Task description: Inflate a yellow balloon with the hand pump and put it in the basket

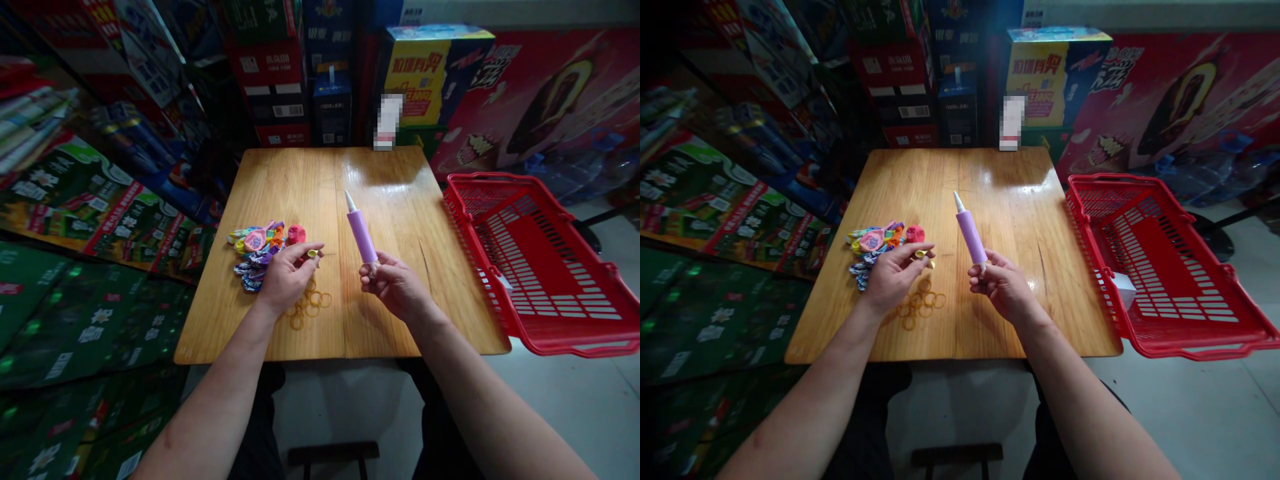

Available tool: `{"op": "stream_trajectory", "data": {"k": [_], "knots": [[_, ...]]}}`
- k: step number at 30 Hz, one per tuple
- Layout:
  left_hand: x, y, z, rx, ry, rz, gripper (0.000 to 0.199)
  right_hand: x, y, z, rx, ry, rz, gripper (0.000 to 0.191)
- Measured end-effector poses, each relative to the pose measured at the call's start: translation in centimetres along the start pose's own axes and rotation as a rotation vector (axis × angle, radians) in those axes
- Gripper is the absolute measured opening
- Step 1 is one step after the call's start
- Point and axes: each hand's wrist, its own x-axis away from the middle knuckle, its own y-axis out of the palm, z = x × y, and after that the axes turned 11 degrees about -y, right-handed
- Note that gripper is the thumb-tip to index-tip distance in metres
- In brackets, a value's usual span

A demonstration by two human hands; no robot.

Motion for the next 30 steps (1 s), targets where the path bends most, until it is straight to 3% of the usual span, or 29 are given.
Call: {"op": "stream_trajectory", "data": {"k": [3, 7, 9, 12, 16, 30], "knots": [[-0.2, 0.5, 0.0, 0.303, -0.132, -0.071, 0.038, 0.2, 0.4, 0.2, 0.009, 0.018, -0.017, 0.031], [-1.0, 1.4, -0.9, 0.591, -0.374, 0.013, 0.026, 0.6, 1.2, 0.8, 0.113, 0.045, 0.0, 0.016], [-1.5, 1.5, -1.4, 0.739, -0.442, 0.054, 0.02, 1.0, 1.6, 1.2, 0.194, 0.069, 0.01, 0.018], [-2.2, 1.2, -1.8, 0.88, -0.437, 0.114, 0.017, 1.8, 2.1, 1.8, 0.421, 0.045, -0.01, 0.034], [-2.6, 0.8, -1.7, 0.939, -0.401, 0.143, 0.019, 3.0, 2.9, 2.3, 0.626, 0.029, -0.052, 0.039], [-2.3, 1.7, -2.0, 0.904, -0.344, 0.151, 0.02, 3.2, 3.5, 3.0, 0.568, 0.057, -0.016, 0.038]]}}
